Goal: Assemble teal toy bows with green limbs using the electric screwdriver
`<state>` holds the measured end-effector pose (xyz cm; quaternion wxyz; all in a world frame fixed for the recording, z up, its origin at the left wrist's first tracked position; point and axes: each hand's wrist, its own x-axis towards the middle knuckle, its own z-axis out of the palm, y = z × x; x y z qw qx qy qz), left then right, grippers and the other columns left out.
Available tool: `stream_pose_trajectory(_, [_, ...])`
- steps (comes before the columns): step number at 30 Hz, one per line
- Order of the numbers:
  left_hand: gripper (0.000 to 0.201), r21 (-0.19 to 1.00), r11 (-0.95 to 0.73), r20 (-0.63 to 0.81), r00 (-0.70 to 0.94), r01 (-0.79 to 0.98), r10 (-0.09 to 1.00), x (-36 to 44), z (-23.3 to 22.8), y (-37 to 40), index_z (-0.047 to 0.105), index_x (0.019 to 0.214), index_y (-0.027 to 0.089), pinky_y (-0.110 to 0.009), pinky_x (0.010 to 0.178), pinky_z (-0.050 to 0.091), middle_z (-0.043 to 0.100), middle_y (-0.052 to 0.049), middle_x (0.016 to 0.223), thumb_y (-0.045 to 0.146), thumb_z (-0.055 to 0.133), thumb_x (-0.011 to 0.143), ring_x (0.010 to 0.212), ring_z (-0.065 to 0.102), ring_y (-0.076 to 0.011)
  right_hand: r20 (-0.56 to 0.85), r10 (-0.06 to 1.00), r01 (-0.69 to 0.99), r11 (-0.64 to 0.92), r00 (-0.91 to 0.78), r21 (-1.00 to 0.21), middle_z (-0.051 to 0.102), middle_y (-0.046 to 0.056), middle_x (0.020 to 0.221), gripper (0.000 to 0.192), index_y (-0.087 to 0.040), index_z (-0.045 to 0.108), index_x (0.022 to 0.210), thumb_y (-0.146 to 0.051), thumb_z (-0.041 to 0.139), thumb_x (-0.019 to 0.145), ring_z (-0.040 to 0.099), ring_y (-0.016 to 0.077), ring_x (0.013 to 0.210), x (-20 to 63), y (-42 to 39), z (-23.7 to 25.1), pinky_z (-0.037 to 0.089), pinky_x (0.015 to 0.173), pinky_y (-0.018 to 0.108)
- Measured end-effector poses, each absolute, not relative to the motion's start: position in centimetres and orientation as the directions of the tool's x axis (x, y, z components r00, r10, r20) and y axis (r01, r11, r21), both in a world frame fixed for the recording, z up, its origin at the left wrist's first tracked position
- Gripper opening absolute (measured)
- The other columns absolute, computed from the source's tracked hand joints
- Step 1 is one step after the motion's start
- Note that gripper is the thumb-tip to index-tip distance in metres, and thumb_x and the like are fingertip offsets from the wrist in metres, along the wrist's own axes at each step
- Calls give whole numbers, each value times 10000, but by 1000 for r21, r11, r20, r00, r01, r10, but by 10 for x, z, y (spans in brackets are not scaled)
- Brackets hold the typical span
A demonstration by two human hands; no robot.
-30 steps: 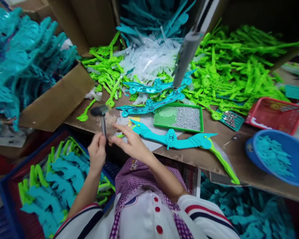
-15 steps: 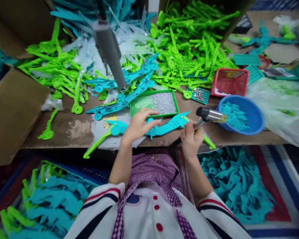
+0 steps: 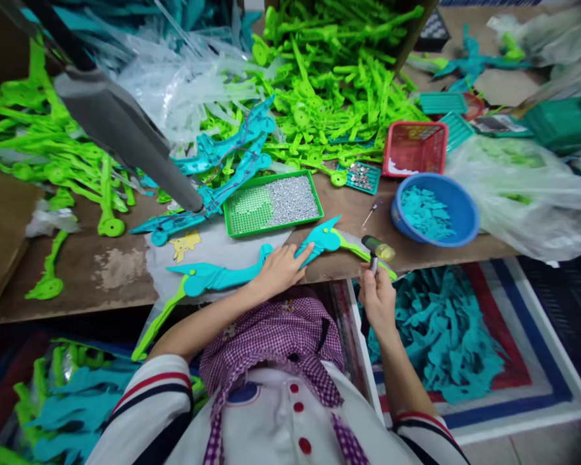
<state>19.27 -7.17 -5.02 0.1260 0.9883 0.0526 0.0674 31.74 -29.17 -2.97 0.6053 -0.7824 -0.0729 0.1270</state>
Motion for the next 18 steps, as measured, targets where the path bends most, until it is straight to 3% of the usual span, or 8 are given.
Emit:
stream_pose_trajectory(4, [561,241,-967,155,980,81,121,176,-45,-74,419,1518,254,-381,795,512,604,-120,1090,372,524,980,909,613,-250,93,238,217,-576,967,-788,621,9,722,617,-180,652,1150,-628,704,729,542,178,619,328,-303,-36,442,605,291])
stream_pose_trajectory(8, [540,230,-971,250,961,59,118,164,-40,-68,467,1491,246,-370,801,527,630,-121,1115,358,559,971,931,629,-237,160,158,225,-726,974,-650,467,-49,541,589,-159,716,1026,-663,702,722,403,137,498,329,-327,-24,353,548,277])
stream_pose_trajectory(10, [542,239,-967,276,948,92,158,162,-39,-64,481,1482,235,-368,784,532,640,-122,1098,343,579,961,927,635,-240,208,76,192,-760,975,-621,471,-40,551,564,-157,739,990,-656,700,730,407,132,511,327,-339,-18,359,558,280])
stream_pose_trajectory(12, [554,251,-964,287,944,90,163,161,-38,-61,470,1490,236,-367,779,535,646,-119,1092,338,585,957,929,640,-241,156,5,115,-696,988,-709,523,-29,592,593,-155,730,1074,-644,696,741,424,122,503,328,-345,-17,372,532,275])
stream_pose_trajectory(14, [577,257,-966,293,949,37,114,157,-37,-61,431,1514,244,-367,796,537,651,-114,1097,342,576,964,941,644,-238,-23,-26,-33,-495,999,-868,525,-49,578,674,-149,687,1164,-666,683,733,380,97,422,331,-343,-22,329,430,255])
stream_pose_trajectory(16, [611,272,-962,287,955,-6,75,151,-34,-62,375,1546,242,-373,830,536,657,-118,1111,351,562,974,960,648,-239,-230,20,-220,-230,973,-948,504,-76,528,703,-141,663,1128,-692,694,694,281,62,333,334,-335,-30,227,334,229])
stream_pose_trajectory(18, [676,324,-946,232,969,8,88,151,-28,-62,317,1575,208,-393,853,533,656,-147,1149,397,561,974,985,649,-259,-334,77,-331,-58,939,-942,515,-78,492,633,-146,649,995,-651,767,632,248,40,291,335,-326,-36,173,296,206])
